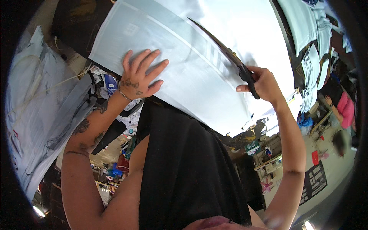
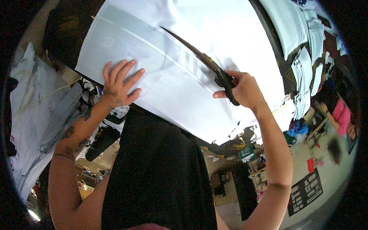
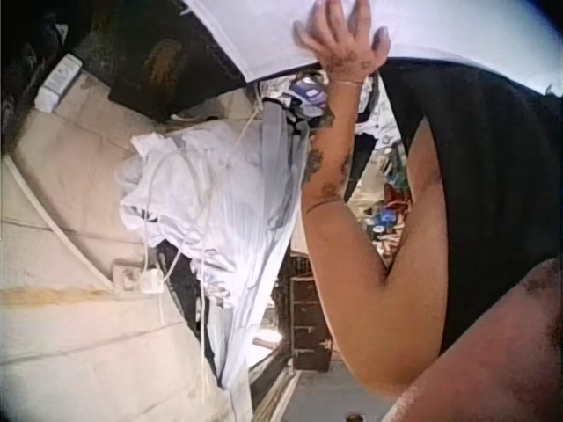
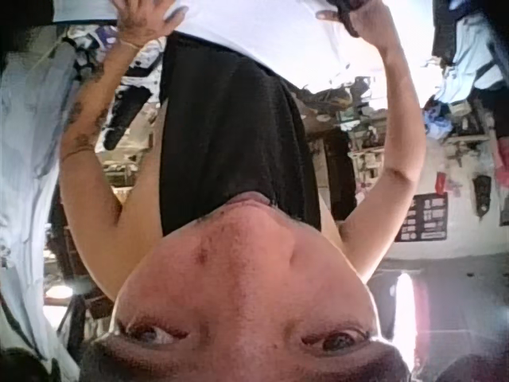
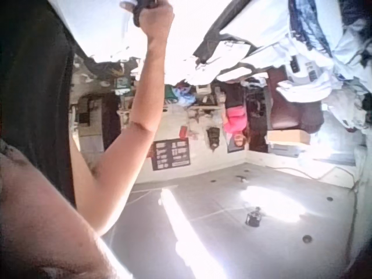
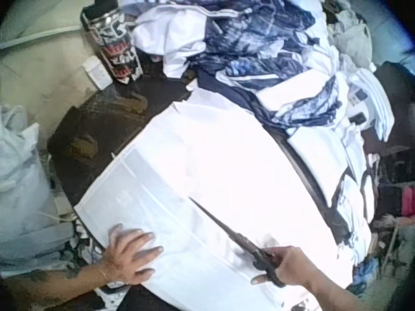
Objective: The person uses shears to cut a white fabric piece on a worktable, then folds and stacks the cut piece. The person repeats the cutting and folding process with additional fabric pieces.
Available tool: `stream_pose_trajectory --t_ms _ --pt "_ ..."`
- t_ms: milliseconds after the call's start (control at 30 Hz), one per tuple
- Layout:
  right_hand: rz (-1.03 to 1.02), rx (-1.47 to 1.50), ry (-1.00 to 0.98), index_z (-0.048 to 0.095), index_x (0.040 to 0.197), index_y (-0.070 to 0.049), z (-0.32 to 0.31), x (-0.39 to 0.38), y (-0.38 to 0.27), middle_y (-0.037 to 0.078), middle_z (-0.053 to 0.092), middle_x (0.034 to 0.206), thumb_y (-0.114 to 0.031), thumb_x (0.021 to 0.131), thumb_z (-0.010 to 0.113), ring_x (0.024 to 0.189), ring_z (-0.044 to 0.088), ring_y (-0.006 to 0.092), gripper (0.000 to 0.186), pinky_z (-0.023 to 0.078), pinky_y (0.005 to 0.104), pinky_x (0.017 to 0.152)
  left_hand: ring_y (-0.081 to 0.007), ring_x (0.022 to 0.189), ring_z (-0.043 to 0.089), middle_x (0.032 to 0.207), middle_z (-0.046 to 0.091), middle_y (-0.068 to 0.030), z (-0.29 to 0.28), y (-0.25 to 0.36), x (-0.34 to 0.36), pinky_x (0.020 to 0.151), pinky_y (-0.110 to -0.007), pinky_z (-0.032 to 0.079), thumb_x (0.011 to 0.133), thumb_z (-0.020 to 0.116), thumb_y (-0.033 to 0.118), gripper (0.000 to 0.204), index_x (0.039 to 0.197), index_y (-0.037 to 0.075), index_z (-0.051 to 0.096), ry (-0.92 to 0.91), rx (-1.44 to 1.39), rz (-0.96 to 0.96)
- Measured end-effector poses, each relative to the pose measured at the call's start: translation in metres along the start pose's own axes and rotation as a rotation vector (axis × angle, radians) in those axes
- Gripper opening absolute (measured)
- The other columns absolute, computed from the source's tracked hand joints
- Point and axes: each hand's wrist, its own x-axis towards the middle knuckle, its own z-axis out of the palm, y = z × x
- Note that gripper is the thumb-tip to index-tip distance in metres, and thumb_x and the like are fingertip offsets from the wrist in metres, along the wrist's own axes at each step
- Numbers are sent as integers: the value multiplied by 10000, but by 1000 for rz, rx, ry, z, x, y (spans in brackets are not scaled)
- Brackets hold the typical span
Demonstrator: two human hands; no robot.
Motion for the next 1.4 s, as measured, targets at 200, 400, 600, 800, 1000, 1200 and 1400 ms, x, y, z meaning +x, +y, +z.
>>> stream_pose_trajectory --t_ms 200,400,600,800,1000,1200,1400 --pt "-280 21 86 768 1121 -22 -3 12 -29 66 731 773 -493 627 1003 682 664 183 722 536 341 695 -324 1429 419 1555 502 -149 -2 -2 0 1194 -639 166 878 667 420 598 1443 224 658 -9 -35 9" --pt "-247 -5 55 751 1134 -8 -8 22 -59 20 661 712 -513 629 997 627 611 149 755 486 325 633 -317 1429 415 1563 497 -151 0 -3 -1 1196 -625 151 887 653 442 600 1449 231 655 15 -30 11" --pt "-202 -58 37 729 1167 17 -8 30 -90 4 619 676 -530 629 992 599 571 128 812 430 302 581 -310 1426 412 1565 496 -150 1 -3 -3 1183 -640 152 892 653 441 588 1441 232 661 -3 -52 4" --pt "-428 12 98 744 1151 39 -11 45 -109 88 726 712 -596 599 979 596 696 191 873 545 329 602 -310 1425 418 1565 498 -153 0 -5 0 1181 -643 153 892 651 461 605 1450 227 651 21 -51 22" --pt "-437 -65 146 750 1084 47 -12 51 -142 130 718 708 -680 528 969 655 712 226 941 561 357 659 -294 1426 431 1577 493 -128 -1 -6 -6 1162 -633 200 878 660 442 634 1477 238 618 29 -122 14" --pt "-321 -161 190 766 1123 46 -16 76 -167 193 765 891 -738 565 923 845 757 311 975 586 368 825 -324 1397 422 1574 462 -173 -10 -3 -6 1134 -609 243 868 680 380 675 1512 204 578 110 -264 0" --pt "-416 108 355 774 1170 -53 40 4 -58 168 779 922 -539 725 934 827 762 229 678 582 368 771 -433 1434 338 1587 344 -268 -45 7 12 1141 -652 242 932 672 358 676 1536 104 507 21 78 -364"
